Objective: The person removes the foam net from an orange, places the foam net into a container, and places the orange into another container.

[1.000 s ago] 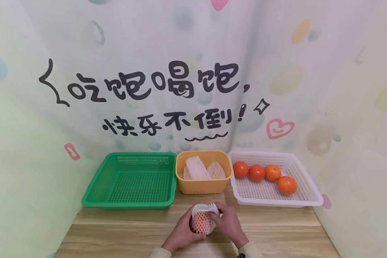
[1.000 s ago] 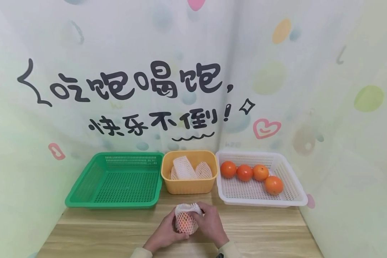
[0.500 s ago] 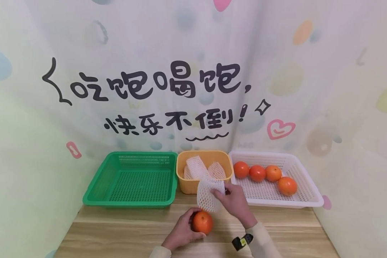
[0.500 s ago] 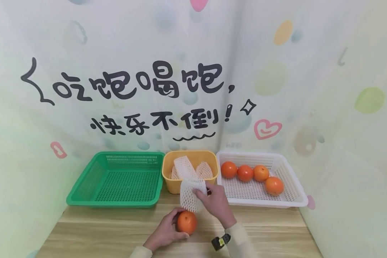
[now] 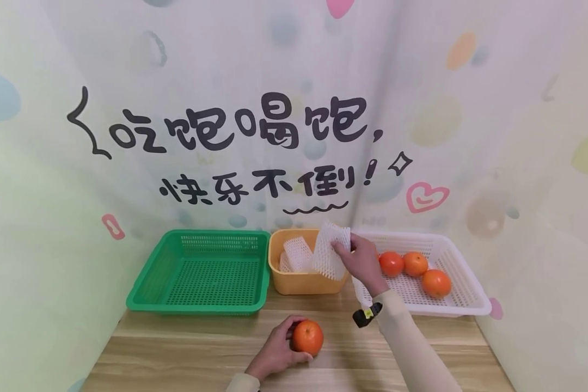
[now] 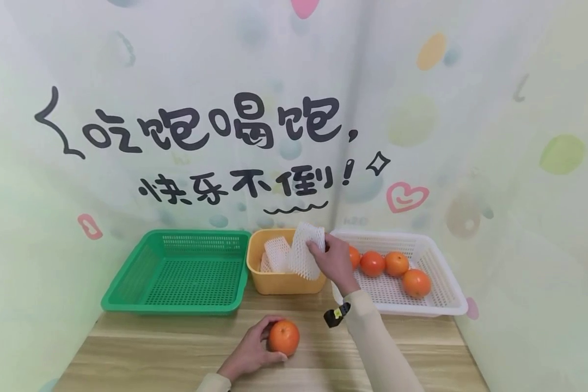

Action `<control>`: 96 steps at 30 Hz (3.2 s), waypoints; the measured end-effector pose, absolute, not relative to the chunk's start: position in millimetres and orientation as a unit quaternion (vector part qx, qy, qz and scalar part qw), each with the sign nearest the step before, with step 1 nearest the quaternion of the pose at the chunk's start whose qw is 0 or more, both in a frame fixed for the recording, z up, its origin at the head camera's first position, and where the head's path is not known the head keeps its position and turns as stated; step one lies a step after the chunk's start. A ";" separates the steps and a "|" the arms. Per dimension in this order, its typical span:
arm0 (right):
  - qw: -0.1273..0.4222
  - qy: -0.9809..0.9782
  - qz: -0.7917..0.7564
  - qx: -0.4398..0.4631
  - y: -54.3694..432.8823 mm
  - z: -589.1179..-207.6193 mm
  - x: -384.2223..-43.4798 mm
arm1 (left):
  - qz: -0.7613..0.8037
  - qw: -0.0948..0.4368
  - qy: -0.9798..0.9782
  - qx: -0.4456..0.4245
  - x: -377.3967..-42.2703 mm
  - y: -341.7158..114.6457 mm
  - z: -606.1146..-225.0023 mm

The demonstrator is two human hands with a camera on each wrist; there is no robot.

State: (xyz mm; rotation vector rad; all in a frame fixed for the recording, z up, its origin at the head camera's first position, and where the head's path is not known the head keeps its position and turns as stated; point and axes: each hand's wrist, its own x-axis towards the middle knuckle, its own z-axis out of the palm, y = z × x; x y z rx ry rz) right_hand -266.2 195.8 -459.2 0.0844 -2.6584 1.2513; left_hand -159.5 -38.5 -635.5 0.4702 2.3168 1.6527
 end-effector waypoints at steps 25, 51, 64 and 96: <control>-0.027 -0.922 0.385 0.015 201.2 -487.4 -295.3 | 0.574 0.127 0.794 0.153 -159.2 -39.0 -639.4; 0.107 -0.874 0.461 0.108 210.8 -501.3 -213.5 | 0.600 0.077 0.788 0.112 -162.5 -36.4 -613.2; -0.080 -0.832 0.535 0.124 187.8 -522.7 -174.1 | 0.630 0.000 0.762 0.149 -158.0 -31.7 -567.9; -0.016 -0.815 0.574 0.074 201.6 -516.0 -176.6 | 0.536 -0.056 0.829 0.150 -162.7 -61.4 -552.7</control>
